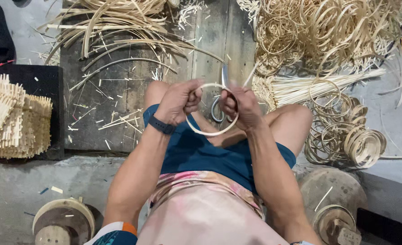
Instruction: The person sits cross-legged on the floor and weaves thin bamboo strips into circular rings. They repeatedly bend, interlock, and tuck the strip ends to form closed loops, then place the finished rings into a nearby pile.
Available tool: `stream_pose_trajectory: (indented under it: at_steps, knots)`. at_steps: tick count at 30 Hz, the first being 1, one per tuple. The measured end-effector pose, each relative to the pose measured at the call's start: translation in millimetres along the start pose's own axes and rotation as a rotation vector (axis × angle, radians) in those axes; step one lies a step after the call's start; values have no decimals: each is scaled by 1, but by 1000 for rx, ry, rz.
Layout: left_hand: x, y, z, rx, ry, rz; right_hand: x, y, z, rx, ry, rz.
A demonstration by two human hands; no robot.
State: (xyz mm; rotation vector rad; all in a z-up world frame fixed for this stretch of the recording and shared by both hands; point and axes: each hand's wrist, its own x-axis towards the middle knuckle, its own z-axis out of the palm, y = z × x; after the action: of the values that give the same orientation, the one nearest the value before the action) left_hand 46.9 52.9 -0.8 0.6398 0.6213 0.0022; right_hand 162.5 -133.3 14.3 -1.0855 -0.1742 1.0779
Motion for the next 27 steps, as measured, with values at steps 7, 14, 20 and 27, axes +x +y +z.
stream_pose_trajectory:
  at_steps: [7, 14, 20, 27]
  knots:
    - [8, -17, -5, -266, 26, 94, -6, 28, -10, 319, 0, -137]
    - [15, -25, -13, -422, -45, 59, -11, 45, -18, 481, -85, -100]
    - [16, -31, -22, -186, 82, 48, -13, 53, -51, -233, 260, -108]
    - [11, -51, -71, 243, 295, 181, -3, 25, -110, -179, 427, -367]
